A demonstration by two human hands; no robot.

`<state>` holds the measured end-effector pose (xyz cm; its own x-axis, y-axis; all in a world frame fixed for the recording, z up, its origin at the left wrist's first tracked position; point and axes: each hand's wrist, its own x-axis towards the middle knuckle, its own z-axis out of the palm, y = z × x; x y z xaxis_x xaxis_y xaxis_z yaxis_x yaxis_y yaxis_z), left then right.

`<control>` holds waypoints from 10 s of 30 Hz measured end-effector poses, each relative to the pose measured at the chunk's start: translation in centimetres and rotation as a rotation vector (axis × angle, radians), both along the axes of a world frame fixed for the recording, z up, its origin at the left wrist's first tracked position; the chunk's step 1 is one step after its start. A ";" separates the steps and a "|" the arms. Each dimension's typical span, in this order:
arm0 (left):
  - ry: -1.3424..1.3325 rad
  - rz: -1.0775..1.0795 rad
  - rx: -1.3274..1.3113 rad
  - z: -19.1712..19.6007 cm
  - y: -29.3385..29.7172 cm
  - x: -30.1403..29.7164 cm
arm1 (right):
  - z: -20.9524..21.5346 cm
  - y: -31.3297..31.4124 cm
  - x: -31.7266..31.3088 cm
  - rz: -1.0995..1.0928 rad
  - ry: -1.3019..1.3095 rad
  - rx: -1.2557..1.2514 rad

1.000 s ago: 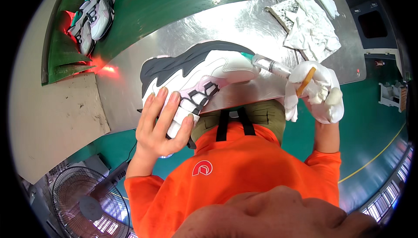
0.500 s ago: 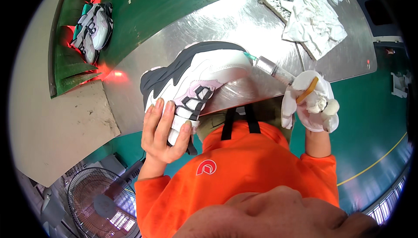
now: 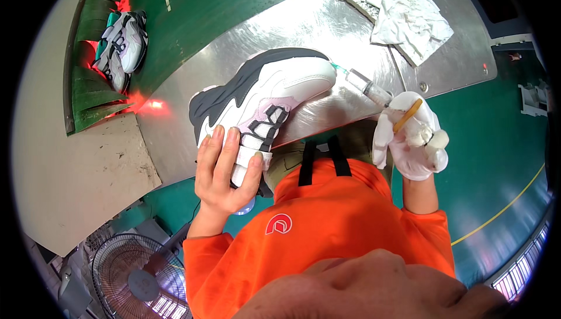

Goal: The person uses a brush to scrub the upper and side panels of a white and pink sneaker. They repeatedly rotate the shoe to access different areas and wipe the surface with a cloth. The person handles multiple sneakers, moving them between a metal workbench and a green conveyor belt.

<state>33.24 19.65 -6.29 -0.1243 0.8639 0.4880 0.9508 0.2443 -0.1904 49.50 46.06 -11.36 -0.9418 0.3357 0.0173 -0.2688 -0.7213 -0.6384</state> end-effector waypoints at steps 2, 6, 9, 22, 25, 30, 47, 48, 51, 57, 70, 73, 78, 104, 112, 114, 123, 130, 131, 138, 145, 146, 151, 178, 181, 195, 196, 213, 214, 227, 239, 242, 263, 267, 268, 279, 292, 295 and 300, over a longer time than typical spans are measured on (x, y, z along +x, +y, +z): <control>0.007 0.003 0.000 0.0 0.0 0.1 | 0.1 -0.2 0.2 -0.009 0.000 -0.009; 0.012 -0.003 0.014 -0.2 -0.2 0.1 | 0.6 -0.6 0.2 -0.028 -0.018 0.023; 0.004 -0.007 0.010 0.0 -0.2 -0.1 | 2.1 -0.9 0.0 -0.036 -0.078 0.044; -0.116 0.013 -0.023 2.1 0.7 -1.0 | 4.8 -1.3 -0.3 0.014 -0.166 0.366; -0.185 -0.001 -0.039 3.1 1.2 -2.0 | 4.5 -1.2 -0.9 0.009 -0.132 0.426; -0.342 -0.029 -0.066 4.9 2.5 -4.0 | 2.8 -0.6 -1.9 0.025 -0.065 0.521; -1.050 -0.038 -0.305 7.1 8.1 -14.2 | -2.1 -0.3 -5.6 0.003 -0.103 0.685; -1.075 -0.042 -0.358 7.5 8.5 -14.6 | -2.4 -0.5 -5.7 0.023 -0.073 0.626; -1.190 -0.058 -0.644 9.9 8.5 -16.8 | -2.4 -0.5 -5.5 0.065 -0.028 0.634; -1.418 -0.141 -0.727 9.0 13.8 -20.8 | -3.1 -1.0 -4.9 -0.006 0.005 0.694; -1.181 -0.164 -0.892 3.5 19.9 -15.4 | -1.0 -0.5 -4.1 0.070 0.044 0.235; -1.233 -0.198 -0.637 5.9 17.3 -14.8 | 1.6 0.8 -4.1 0.114 0.250 0.176; -1.468 -0.332 -0.126 10.5 11.4 -13.3 | 9.1 2.3 -5.8 0.221 0.300 0.472; -1.741 -0.158 0.965 0.4 4.2 -15.5 | 8.4 0.8 -16.0 0.414 0.172 0.500; -1.887 0.013 1.028 -1.4 4.1 -16.3 | 5.8 0.9 -16.2 0.401 0.044 0.428; -1.912 0.042 1.008 -1.7 3.8 -16.5 | 5.3 1.2 -15.8 0.412 -0.021 0.421; -1.962 0.298 0.977 -2.0 4.9 -16.1 | 4.4 2.1 -14.4 0.433 -0.120 0.393; -2.001 0.302 0.973 -1.8 5.3 -15.9 | 3.8 2.6 -13.7 0.455 -0.111 0.273; -2.015 0.287 0.974 -1.9 5.3 -15.9 | 3.7 2.6 -13.5 0.431 -0.114 0.299; -2.036 0.271 1.005 -2.2 5.2 -16.2 | 3.0 2.8 -13.1 0.358 -0.045 0.330; -1.853 0.176 1.106 -1.9 5.8 -16.3 | 1.4 4.3 -11.9 0.153 0.139 0.255; -1.776 0.155 1.097 -1.3 6.2 -15.9 | 1.9 4.8 -11.8 0.129 0.160 0.222; -1.448 -0.062 0.899 3.4 10.2 -11.6 | 4.9 6.3 -10.3 -0.237 0.127 0.473; -0.858 -0.264 0.626 5.7 16.0 1.1 | 15.6 4.5 -11.6 -0.889 -0.224 1.411; -0.815 -0.370 0.501 6.4 14.3 -1.6 | 13.6 5.0 -10.7 -0.805 -0.011 1.031; -1.625 -0.359 0.766 2.7 7.1 -13.8 | -1.8 1.3 -5.9 -0.839 -0.328 1.378; -1.661 -0.397 0.764 2.4 6.9 -14.2 | -2.5 1.4 -5.9 -0.827 -0.348 1.372; -1.827 -0.069 0.913 -1.9 5.6 -17.5 | -4.1 3.3 -6.1 -0.812 -0.489 1.030; -1.811 -0.049 0.912 -2.1 5.6 -17.6 | -4.2 3.4 -6.2 -0.799 -0.476 1.049; -1.778 -0.064 0.944 -2.3 6.1 -17.6 | -0.1 3.2 -4.8 -0.561 -0.507 0.820; -1.930 0.080 0.811 -2.9 8.2 -15.2 | 0.7 2.9 -3.3 -0.527 -0.461 0.860; -2.032 -0.058 0.840 -3.5 8.6 -15.0 | 0.9 2.6 -3.1 -0.534 -0.449 0.848; -2.052 0.167 0.703 -3.1 9.4 -14.0 | 1.2 3.3 -2.0 -0.505 -0.581 0.925; -2.068 0.160 0.721 -3.5 8.8 -14.2 | 0.5 3.1 -3.1 -0.472 -0.673 0.942; -2.069 0.148 0.716 -3.6 8.8 -14.2 | 1.0 2.5 -3.4 -0.528 -0.713 0.866; -2.098 -0.003 0.729 -2.9 8.6 -14.1 | 2.4 1.3 -2.6 -0.485 -0.380 0.747; -1.626 -0.001 0.861 -2.8 8.0 -13.0 | 3.2 0.5 -2.2 -0.386 -0.551 0.909; -1.579 -0.039 0.901 -2.6 8.0 -12.5 | 4.2 -0.2 -2.2 -0.395 -0.586 0.813; -1.426 0.012 0.944 -2.1 7.7 -11.8 | 4.2 -0.7 -1.5 -0.167 -0.348 0.704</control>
<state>21.48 27.33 -8.43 -0.8857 0.3581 0.2956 0.2245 -0.2268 0.9477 47.98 45.38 -7.20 -0.8702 0.4926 -0.0081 -0.0391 -0.0855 -0.9956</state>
